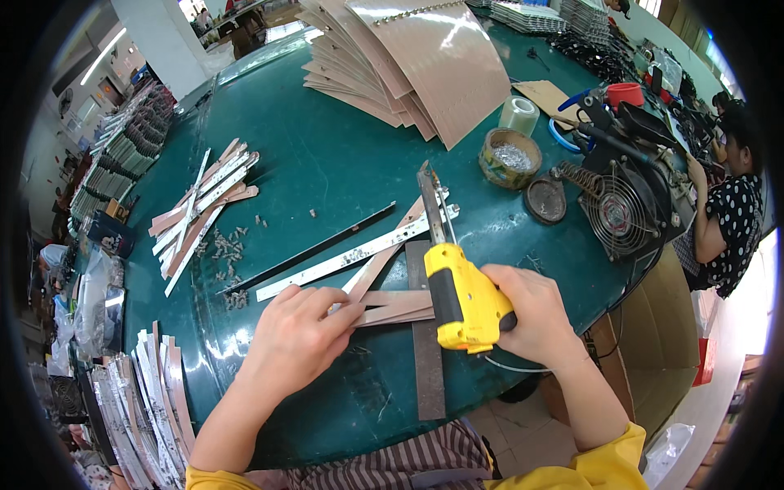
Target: The person solders electronic components onto LED light strips using a handheld soldering iron, gathers and sets aside the finished strips, and solders components onto another batch of strips.
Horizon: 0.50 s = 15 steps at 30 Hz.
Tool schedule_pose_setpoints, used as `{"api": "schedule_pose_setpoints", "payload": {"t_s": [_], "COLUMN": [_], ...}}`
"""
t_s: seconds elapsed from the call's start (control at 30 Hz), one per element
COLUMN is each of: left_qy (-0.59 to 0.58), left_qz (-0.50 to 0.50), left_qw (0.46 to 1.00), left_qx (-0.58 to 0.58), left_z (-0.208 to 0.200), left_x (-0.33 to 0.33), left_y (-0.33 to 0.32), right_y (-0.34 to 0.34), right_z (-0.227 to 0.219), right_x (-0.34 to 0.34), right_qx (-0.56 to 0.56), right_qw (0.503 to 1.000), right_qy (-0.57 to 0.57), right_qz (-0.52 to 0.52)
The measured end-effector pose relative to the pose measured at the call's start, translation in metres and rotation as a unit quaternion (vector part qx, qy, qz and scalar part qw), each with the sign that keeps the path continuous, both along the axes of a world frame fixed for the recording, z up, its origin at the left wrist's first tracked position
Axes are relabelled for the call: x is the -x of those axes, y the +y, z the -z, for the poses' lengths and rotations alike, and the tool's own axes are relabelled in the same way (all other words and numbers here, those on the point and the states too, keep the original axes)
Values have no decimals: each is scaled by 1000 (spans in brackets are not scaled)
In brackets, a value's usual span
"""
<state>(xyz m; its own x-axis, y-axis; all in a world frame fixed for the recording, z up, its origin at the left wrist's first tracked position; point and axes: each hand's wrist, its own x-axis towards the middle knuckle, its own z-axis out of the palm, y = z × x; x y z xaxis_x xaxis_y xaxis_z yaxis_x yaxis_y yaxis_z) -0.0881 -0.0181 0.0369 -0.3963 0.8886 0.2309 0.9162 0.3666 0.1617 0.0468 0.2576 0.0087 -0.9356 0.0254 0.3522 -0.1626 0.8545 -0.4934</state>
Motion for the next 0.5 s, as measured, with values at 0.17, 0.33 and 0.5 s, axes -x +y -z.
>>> {"api": "schedule_pose_setpoints", "payload": {"t_s": [0.17, 0.33, 0.5], "left_qy": [22, 51, 79], "left_qz": [-14, -46, 0], "left_qw": [996, 994, 996], "left_qx": [84, 84, 39], "left_z": [-9, 0, 16], "left_x": [-1, -10, -13], "left_y": [-7, 3, 14], "right_y": [-7, -11, -10], "right_z": [0, 4, 6], "right_x": [-10, -12, -16], "right_qx": [-18, -37, 14], "right_qw": [999, 998, 998], "right_qy": [0, 32, 31], "right_qz": [-31, -43, -48]}}
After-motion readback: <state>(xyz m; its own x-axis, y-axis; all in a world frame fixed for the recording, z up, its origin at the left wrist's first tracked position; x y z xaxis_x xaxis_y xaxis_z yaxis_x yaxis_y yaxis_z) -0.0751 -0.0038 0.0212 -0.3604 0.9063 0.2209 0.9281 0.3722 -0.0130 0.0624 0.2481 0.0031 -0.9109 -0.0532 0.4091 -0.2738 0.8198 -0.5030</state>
